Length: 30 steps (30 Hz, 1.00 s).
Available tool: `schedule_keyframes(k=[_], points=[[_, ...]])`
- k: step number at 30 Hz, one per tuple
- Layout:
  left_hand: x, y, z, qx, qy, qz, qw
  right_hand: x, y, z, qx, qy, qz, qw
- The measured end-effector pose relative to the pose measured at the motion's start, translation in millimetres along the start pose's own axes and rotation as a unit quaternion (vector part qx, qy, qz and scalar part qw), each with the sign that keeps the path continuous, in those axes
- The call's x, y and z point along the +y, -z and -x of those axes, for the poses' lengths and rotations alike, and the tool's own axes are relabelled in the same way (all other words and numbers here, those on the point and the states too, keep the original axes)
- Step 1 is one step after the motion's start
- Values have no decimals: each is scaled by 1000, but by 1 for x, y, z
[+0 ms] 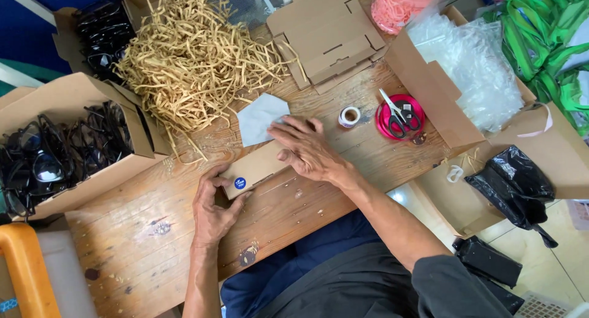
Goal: The person places a sticker on a small cardboard box, then wraps a pink ribbon around it. They tie the ribbon into a bow using scissors to cut the excess and place the finished package on a tray.
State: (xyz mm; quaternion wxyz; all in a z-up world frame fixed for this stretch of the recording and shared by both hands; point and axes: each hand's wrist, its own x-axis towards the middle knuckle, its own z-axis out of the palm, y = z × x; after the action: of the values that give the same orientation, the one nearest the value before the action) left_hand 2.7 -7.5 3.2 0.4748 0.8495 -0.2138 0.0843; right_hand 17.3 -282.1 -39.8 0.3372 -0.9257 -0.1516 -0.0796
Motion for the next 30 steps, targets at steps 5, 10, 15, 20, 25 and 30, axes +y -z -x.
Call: schedule_keyframes(k=[5, 10, 15, 20, 25, 30], points=[[9, 1, -3, -3, 5, -22, 1000, 19, 4, -19, 99, -50, 140, 984], [4, 0, -4, 0, -23, -43, 999, -18, 17, 0, 220, -52, 142, 964], [-7, 0, 1, -25, -88, -18, 996, -68, 6, 32, 156, 102, 54, 981], [-1, -4, -3, -1, -54, -28, 998, -59, -8, 26, 210, 71, 16, 975], [-1, -8, 3, 28, -29, -41, 998, -59, -14, 28, 224, 55, -3, 973], [0, -8, 3, 40, -23, -6, 999, -51, -17, 29, 238, 52, -64, 968]])
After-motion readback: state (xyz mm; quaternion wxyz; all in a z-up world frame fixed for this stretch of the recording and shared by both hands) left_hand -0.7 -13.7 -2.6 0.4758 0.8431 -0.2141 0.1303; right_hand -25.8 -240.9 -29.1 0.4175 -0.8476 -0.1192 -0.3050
